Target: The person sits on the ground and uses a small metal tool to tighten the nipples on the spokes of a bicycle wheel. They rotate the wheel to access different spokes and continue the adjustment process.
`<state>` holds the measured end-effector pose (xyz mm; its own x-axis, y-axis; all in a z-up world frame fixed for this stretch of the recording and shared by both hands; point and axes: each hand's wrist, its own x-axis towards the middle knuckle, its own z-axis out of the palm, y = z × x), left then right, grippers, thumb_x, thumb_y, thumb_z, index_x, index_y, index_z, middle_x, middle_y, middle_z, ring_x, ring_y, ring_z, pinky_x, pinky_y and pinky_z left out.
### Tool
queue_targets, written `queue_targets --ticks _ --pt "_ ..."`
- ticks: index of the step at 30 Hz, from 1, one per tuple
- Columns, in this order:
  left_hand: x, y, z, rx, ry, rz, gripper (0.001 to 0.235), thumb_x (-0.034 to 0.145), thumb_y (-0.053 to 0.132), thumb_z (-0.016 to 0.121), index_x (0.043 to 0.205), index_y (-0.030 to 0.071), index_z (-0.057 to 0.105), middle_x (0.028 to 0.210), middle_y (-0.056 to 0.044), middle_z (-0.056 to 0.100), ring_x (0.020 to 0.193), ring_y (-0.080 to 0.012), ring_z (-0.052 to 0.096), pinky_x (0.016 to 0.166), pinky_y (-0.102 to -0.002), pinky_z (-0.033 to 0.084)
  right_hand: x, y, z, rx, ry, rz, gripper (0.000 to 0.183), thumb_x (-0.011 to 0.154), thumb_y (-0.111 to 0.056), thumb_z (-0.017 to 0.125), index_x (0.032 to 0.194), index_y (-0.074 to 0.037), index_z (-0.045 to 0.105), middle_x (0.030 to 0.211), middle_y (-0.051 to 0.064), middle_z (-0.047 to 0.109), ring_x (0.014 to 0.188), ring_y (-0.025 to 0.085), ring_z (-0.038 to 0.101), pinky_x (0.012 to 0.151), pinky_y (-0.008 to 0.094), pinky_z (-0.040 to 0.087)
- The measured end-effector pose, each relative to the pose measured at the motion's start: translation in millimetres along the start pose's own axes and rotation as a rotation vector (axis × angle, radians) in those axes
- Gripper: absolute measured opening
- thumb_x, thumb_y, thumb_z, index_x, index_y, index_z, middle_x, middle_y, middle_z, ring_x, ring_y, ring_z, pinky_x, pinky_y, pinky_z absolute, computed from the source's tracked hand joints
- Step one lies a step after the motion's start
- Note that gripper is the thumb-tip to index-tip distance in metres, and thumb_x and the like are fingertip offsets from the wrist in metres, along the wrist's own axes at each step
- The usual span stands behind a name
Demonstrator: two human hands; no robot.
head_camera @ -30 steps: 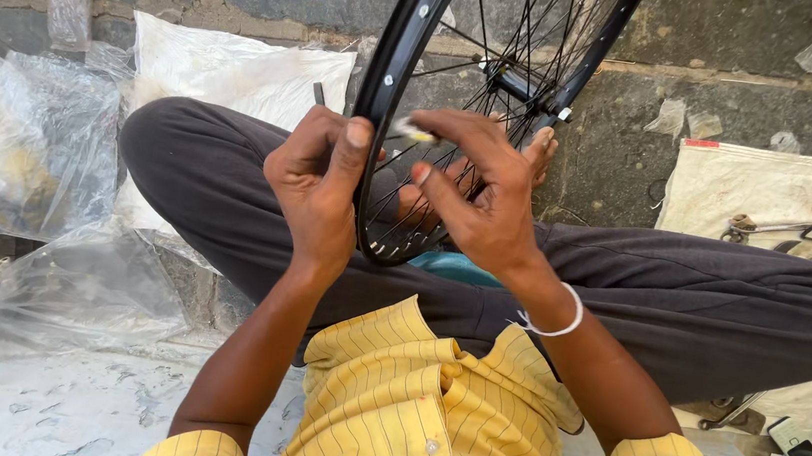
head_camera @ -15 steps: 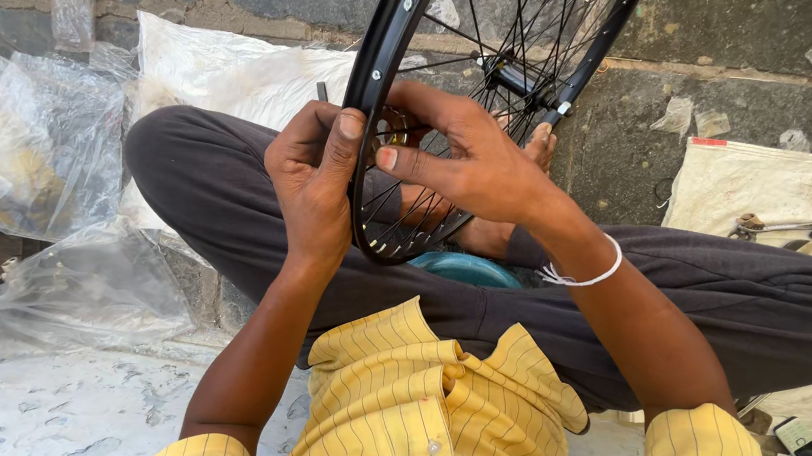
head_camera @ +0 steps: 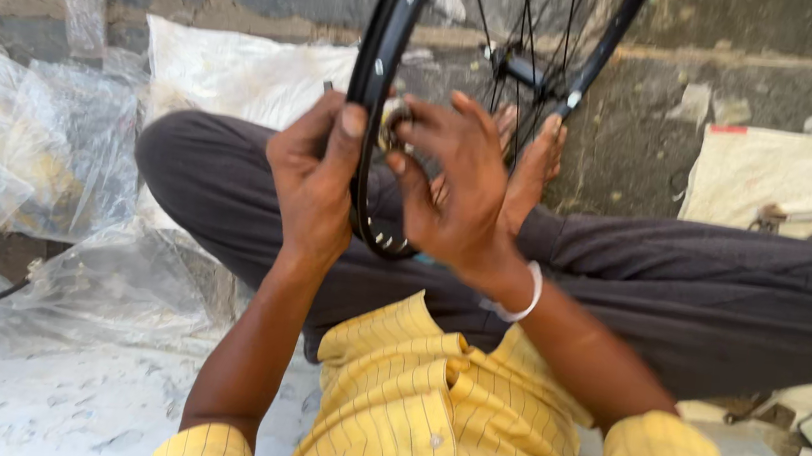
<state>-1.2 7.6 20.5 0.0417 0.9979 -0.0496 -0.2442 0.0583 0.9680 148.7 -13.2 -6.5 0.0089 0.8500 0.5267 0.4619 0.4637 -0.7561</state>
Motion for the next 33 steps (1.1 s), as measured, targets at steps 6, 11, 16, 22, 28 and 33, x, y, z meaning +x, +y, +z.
queue_targets --ticks 6,11,16,22,28,33 --pt "3 -10 3 -0.005 0.113 0.023 0.025 0.104 0.025 0.072 0.1 0.002 0.065 0.089 0.0 0.066 0.082 -0.0051 0.058 0.075 -0.022 0.047 36 33 -22 0.633 -0.409 0.242 0.041 0.094 -0.015 0.079 0.128 0.001 0.06 0.112 0.012 0.068 0.108 0.029 0.068 0.103 0.04 0.056" --pt "3 -10 6 0.029 0.117 0.063 0.023 0.104 0.025 0.072 0.102 0.003 0.065 0.087 0.004 0.061 0.08 -0.0037 0.052 0.072 -0.022 0.042 12 39 9 -0.011 -0.004 -0.233 0.025 0.104 -0.012 0.073 0.119 -0.003 0.057 0.111 0.014 0.068 0.105 0.028 0.067 0.095 0.039 0.054" --pt "-3 -10 8 0.152 0.153 0.119 0.025 0.107 0.027 0.069 0.1 0.003 0.066 0.083 0.007 0.053 0.075 -0.0035 0.042 0.067 -0.022 0.033 -8 26 17 0.25 0.128 0.212 0.024 0.107 -0.012 0.066 0.127 0.0 0.06 0.111 0.014 0.071 0.103 0.026 0.071 0.092 0.037 0.058" --pt "35 11 2 0.416 -0.005 0.032 0.041 0.111 0.036 0.057 0.083 0.006 0.06 0.072 0.006 0.048 0.066 -0.0041 0.04 0.059 -0.024 0.031 1 13 0 0.087 -0.004 0.178 0.024 0.104 -0.017 0.07 0.124 -0.004 0.067 0.11 0.013 0.073 0.102 0.023 0.072 0.09 0.034 0.056" --pt "-1 -5 8 0.328 0.03 0.231 0.042 0.113 0.032 0.063 0.083 0.003 0.059 0.076 0.003 0.05 0.065 -0.004 0.04 0.064 -0.025 0.031 -2 15 -7 0.227 0.092 0.189 0.033 0.101 -0.021 0.075 0.127 -0.005 0.063 0.117 0.011 0.073 0.111 0.021 0.071 0.103 0.035 0.056" --pt "-7 -18 2 0.158 0.143 0.183 0.03 0.107 0.031 0.065 0.1 0.003 0.059 0.089 0.0 0.062 0.078 -0.0067 0.056 0.072 -0.024 0.046 8 30 -12 0.4 -0.213 0.19 0.041 0.099 -0.02 0.073 0.136 -0.004 0.065 0.133 0.016 0.067 0.127 0.025 0.06 0.114 0.04 0.051"
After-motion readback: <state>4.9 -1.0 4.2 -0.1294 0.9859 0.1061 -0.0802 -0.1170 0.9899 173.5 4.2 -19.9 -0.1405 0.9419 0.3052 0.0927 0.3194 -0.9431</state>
